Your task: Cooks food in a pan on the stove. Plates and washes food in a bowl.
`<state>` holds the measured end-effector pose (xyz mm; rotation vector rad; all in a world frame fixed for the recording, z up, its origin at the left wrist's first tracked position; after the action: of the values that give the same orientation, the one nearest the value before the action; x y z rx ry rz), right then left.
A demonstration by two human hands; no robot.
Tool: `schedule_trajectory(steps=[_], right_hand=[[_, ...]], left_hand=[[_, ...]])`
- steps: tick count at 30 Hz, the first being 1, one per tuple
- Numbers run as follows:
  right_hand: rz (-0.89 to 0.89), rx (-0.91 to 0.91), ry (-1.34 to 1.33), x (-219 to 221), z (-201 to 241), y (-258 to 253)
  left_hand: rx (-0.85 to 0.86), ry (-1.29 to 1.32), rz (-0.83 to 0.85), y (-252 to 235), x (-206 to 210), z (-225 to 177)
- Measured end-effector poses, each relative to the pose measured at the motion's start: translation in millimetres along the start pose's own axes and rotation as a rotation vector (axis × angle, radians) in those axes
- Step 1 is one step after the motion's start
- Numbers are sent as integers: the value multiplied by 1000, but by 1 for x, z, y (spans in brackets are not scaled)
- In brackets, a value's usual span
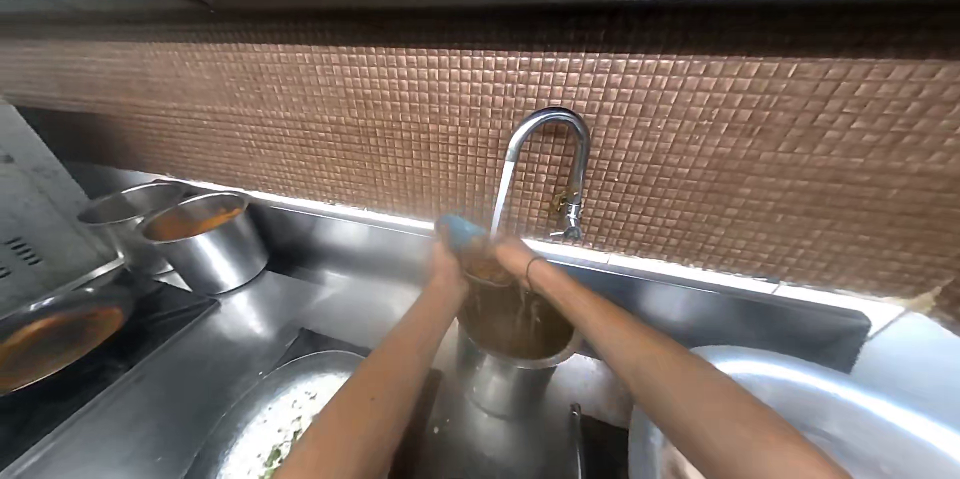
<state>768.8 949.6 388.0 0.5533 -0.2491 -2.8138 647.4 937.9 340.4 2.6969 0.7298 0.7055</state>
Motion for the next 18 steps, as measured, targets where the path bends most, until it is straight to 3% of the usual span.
schedule_trajectory(steps=[5,13,16,18], right_hand=[[-29,-114,397,-20,14,-29],[-51,-98,271,-33,22,-37],[-123,-181,427,-36,25,-29],[-266,-249,536,-42,26,-21]], left_hand=[[-10,98,39,2,3,4],[15,143,81,1,2,8],[15,127,70,2,2,7],[20,133,54,0,3,7]])
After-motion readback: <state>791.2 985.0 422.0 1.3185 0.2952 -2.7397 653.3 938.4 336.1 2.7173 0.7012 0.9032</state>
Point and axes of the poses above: each hand's wrist, its own y-axis away from the middle knuckle, its own x-axis out of the palm, z = x × y, the point moved 3 cm from there along -y, towards the middle knuckle, and after that the axes turned 11 degrees about -y, right-handed, at the moved point
